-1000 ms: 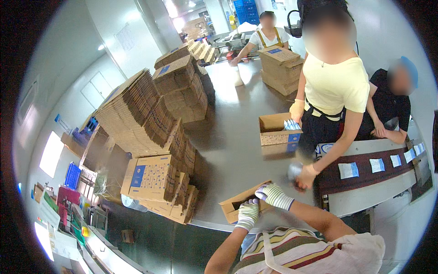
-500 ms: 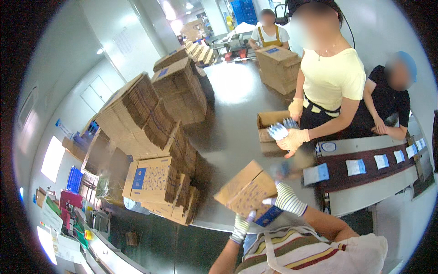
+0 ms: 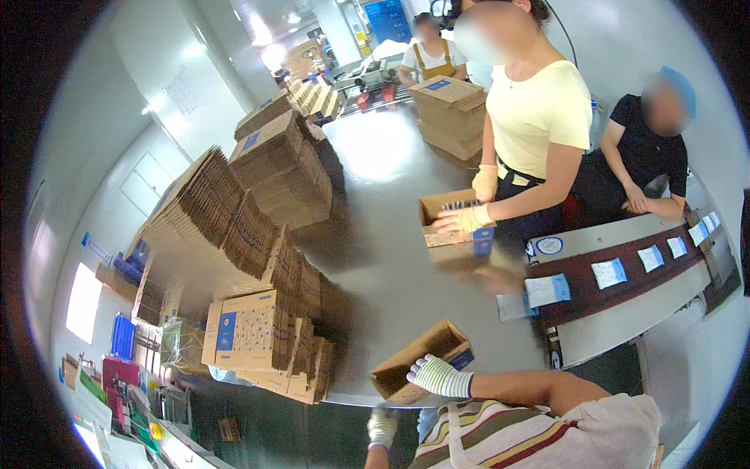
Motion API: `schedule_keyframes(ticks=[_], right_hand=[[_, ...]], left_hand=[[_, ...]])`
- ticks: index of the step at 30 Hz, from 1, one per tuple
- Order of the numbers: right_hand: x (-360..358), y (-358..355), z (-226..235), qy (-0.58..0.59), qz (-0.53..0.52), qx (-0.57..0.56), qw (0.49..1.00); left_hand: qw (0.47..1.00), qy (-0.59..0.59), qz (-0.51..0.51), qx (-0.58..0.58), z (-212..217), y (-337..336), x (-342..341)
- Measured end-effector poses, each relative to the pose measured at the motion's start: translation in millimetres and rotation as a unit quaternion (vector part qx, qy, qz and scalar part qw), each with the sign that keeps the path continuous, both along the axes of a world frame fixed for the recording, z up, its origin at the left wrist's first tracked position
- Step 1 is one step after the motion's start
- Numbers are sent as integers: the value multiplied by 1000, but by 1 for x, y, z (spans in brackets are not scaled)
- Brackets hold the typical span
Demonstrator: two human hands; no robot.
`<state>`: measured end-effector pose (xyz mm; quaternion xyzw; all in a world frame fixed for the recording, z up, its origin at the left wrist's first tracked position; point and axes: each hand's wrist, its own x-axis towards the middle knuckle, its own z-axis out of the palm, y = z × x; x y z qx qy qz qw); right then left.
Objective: The person packs small blue and white packets into cardboard boxes at a long metal table, working alongside others in a manufacturing facility.
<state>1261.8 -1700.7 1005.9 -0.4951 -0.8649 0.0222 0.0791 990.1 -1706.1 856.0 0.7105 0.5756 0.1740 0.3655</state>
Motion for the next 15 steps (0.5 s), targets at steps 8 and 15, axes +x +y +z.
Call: schedule_keyframes(ticks=[8,15], right_hand=[[17,8,-16,10,123,80,989],[33,23,-5,14,165,142,976]], left_hand=[[795,323,-425,288,199,25,58],[759,366,-533,70,177,33,95]])
